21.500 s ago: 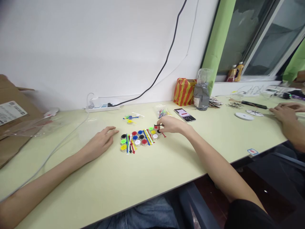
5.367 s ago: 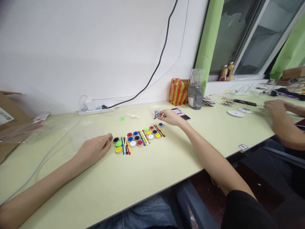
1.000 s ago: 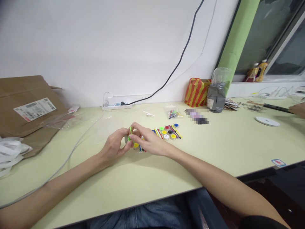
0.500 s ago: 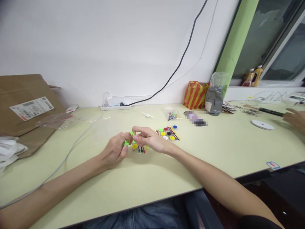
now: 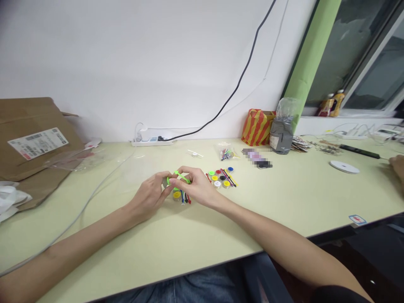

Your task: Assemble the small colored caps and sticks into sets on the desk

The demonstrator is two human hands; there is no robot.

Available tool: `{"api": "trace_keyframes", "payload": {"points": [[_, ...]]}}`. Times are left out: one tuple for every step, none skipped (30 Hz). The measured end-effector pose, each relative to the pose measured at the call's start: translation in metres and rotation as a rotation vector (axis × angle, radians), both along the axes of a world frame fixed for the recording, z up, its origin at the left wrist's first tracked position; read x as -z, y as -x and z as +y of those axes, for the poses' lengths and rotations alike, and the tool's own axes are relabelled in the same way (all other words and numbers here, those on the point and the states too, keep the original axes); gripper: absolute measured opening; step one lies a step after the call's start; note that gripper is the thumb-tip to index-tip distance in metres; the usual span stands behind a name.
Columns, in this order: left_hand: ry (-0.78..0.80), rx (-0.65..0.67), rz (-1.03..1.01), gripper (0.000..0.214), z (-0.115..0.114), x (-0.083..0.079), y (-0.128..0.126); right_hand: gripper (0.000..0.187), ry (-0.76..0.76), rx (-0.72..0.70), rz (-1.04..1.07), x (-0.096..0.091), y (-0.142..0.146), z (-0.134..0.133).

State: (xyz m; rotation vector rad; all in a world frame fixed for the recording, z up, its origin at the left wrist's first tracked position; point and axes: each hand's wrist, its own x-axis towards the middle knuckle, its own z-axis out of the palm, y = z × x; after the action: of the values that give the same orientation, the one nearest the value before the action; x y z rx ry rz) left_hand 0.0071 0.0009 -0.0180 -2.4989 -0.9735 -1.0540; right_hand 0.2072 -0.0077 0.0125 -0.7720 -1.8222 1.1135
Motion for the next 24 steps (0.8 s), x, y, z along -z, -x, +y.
{"api": "trace_keyframes", "payload": {"points": [[-0.025, -0.011, 0.012, 0.021, 0.000, -0.001, 0.000, 0.039, 0.006, 0.005, 0.009, 0.000, 0.001, 0.000], [-0.050, -0.018, 0.024, 0.022, 0.001, -0.002, 0.000, 0.041, 0.013, 0.008, 0.014, 0.000, 0.001, -0.001], [-0.068, -0.021, 0.033, 0.023, 0.001, -0.003, 0.000, 0.042, 0.019, 0.010, 0.015, 0.000, 0.002, -0.001], [-0.078, -0.019, 0.038, 0.023, 0.001, -0.003, 0.000, 0.042, 0.024, 0.009, 0.012, 0.000, 0.003, -0.001], [-0.080, -0.012, 0.038, 0.025, 0.001, -0.004, 0.000, 0.042, 0.026, 0.008, 0.004, -0.001, 0.003, -0.001], [-0.074, -0.007, 0.034, 0.028, 0.000, -0.005, 0.000, 0.042, 0.027, 0.005, -0.007, -0.002, 0.002, 0.000], [-0.062, -0.002, 0.027, 0.034, -0.001, -0.006, 0.001, 0.040, 0.025, 0.003, -0.018, -0.005, 0.001, 0.002], [-0.047, 0.002, 0.020, 0.042, -0.001, -0.007, 0.001, 0.039, 0.014, 0.010, -0.031, -0.008, -0.003, 0.005], [-0.032, 0.004, 0.016, 0.050, -0.002, -0.008, 0.001, 0.037, -0.015, 0.030, -0.056, -0.013, -0.008, 0.009], [-0.016, 0.006, 0.016, 0.056, -0.003, -0.009, 0.001, 0.035, -0.061, 0.062, -0.099, -0.019, -0.016, 0.015], [0.000, 0.007, 0.020, 0.059, -0.003, -0.009, 0.001, 0.032, -0.128, 0.113, -0.158, -0.025, -0.027, 0.021], [0.012, 0.011, 0.025, 0.059, -0.003, -0.010, 0.001, 0.028, -0.210, 0.161, -0.262, -0.032, -0.040, 0.029], [0.017, 0.016, 0.030, 0.058, -0.003, -0.010, 0.002, 0.025, -0.294, 0.202, -0.381, -0.038, -0.056, 0.037], [0.018, 0.019, 0.036, 0.056, -0.002, -0.010, 0.003, 0.023, -0.343, 0.225, -0.498, -0.043, -0.073, 0.045], [0.017, 0.019, 0.041, 0.054, -0.001, -0.010, 0.004, 0.022, -0.356, 0.237, -0.602, -0.048, -0.091, 0.052], [0.016, 0.017, 0.044, 0.052, 0.000, -0.010, 0.005, 0.023, -0.322, 0.215, -0.705, -0.051, -0.109, 0.059], [0.015, 0.011, 0.047, 0.049, 0.002, -0.011, 0.006, 0.025, -0.261, 0.193, -0.785, -0.053, -0.126, 0.065], [0.010, 0.006, 0.048, 0.046, 0.004, -0.011, 0.008, 0.029, -0.192, 0.180, -0.845, -0.053, -0.142, 0.069], [0.000, 0.001, 0.048, 0.042, 0.005, -0.011, 0.010, 0.031, -0.132, 0.191, -0.888, -0.052, -0.157, 0.072], [-0.015, -0.001, 0.047, 0.038, 0.007, -0.011, 0.011, 0.032, -0.085, 0.216, -0.928, -0.050, -0.169, 0.075], [-0.034, -0.003, 0.050, 0.033, 0.009, -0.011, 0.013, 0.033, -0.048, 0.231, -0.967, -0.047, -0.179, 0.076], [-0.051, -0.002, 0.058, 0.029, 0.010, -0.011, 0.014, 0.034, -0.018, 0.234, -0.994, -0.044, -0.188, 0.077], [-0.064, 0.000, 0.071, 0.026, 0.011, -0.011, 0.016, 0.035, 0.001, 0.229, -1.011, -0.041, -0.193, 0.077], [-0.074, 0.005, 0.086, 0.024, 0.011, -0.010, 0.017, 0.035, 0.011, 0.221, -1.022, -0.037, -0.197, 0.077]]}}
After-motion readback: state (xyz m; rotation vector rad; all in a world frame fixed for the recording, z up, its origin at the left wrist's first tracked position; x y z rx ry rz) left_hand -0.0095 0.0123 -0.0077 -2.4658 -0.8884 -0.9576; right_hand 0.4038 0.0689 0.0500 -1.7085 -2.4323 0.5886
